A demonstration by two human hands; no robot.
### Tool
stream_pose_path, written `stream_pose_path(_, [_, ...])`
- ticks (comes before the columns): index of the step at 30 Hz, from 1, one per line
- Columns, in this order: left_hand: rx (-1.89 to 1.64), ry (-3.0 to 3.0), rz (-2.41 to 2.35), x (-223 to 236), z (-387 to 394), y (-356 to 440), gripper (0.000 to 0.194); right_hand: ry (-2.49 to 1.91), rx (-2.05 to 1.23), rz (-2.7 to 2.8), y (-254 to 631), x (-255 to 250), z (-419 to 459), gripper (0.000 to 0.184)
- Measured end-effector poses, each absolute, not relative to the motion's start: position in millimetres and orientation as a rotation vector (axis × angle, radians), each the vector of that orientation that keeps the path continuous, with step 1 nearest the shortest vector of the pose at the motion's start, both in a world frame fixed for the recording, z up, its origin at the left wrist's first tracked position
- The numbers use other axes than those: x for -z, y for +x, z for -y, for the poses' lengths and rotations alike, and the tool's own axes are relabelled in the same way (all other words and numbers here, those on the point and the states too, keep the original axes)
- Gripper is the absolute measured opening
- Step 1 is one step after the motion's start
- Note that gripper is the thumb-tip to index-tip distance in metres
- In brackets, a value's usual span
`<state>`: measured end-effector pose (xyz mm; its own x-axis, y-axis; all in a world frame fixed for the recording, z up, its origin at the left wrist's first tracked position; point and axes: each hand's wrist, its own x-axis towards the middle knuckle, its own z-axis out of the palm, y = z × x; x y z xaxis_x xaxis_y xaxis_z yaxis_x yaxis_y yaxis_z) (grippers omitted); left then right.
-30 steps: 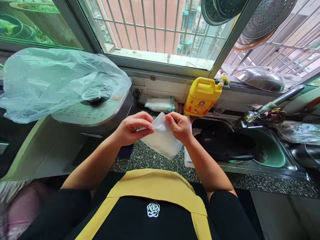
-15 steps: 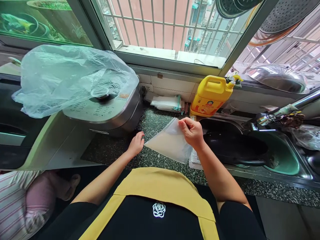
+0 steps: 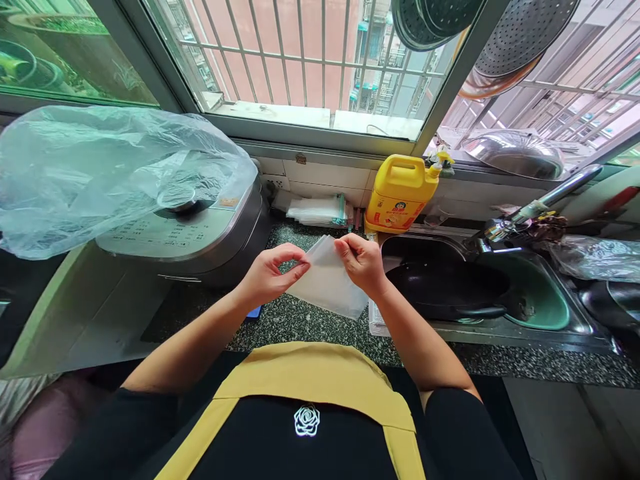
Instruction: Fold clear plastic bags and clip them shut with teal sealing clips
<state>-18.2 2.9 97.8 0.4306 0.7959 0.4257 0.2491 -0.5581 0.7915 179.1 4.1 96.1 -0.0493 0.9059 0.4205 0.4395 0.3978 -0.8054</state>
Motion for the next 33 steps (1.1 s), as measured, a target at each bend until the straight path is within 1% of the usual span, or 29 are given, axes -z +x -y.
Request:
stream_pose_path(3, [-1.165, 2.108, -0.772, -94.6, -5.8, -14.8, 0.011, -1.203, -0.659, 1.662, 180.2, -96.7, -5.9, 0.051])
stream_pose_path(7, [-1.279, 2.293, -0.705, -98.1, -7.1, -15.3, 0.009, -1.155, -0.868, 1.746, 175.6, -96.4, -13.4, 0.051])
stream_pose_path(11, [-1.34, 2.416, -0.602, -104.0, -7.1, -15.9, 0.01, -1.081, -1.071, 1.871, 165.7, -95.2, -20.8, 0.044])
stream_pose_path(16, [-1.255, 2.402, -0.546, -108.5, -5.8, -15.5, 0.013, -0.98, -1.288, 1.926, 153.0, -94.5, -25.3, 0.038])
stream_pose_path(18, [-1.272, 2.38, -0.615, -110.5, -5.4, -17.6, 0.014, -0.996, -1.215, 1.841, 153.3, -94.6, -25.8, 0.037])
stream_pose_path(22, [-1.412, 2.33, -0.777, -116.1, -6.7, -28.5, 0.013, -1.04, -0.92, 1.587, 169.8, -90.9, -20.8, 0.038])
stream_pose_path(25, [-1.498, 2.296, -0.827, -120.6, -8.1, -38.4, 0.009, -1.056, -0.846, 1.479, 187.0, -75.8, -11.5, 0.041])
stream_pose_path(27, [-1.566, 2.276, -0.86, -122.6, -8.5, -43.6, 0.007, -1.142, -0.84, 1.291, 195.3, -57.8, -4.4, 0.048])
stream_pose_path(29, [-1.644, 2.264, -0.865, -123.1, -8.5, -46.8, 0.005, -1.274, -0.965, 1.063, 199.1, -37.6, 2.5, 0.056])
stream_pose_path(31, [-1.704, 2.266, -0.821, -122.2, -8.0, -47.5, 0.004, -1.337, -1.256, 0.888, 198.1, -21.4, 8.9, 0.065])
stream_pose_path(33, [-1.715, 2.288, -0.759, -120.4, -7.0, -46.3, 0.005, -1.27, -1.515, 0.754, 193.7, -14.1, 14.4, 0.069])
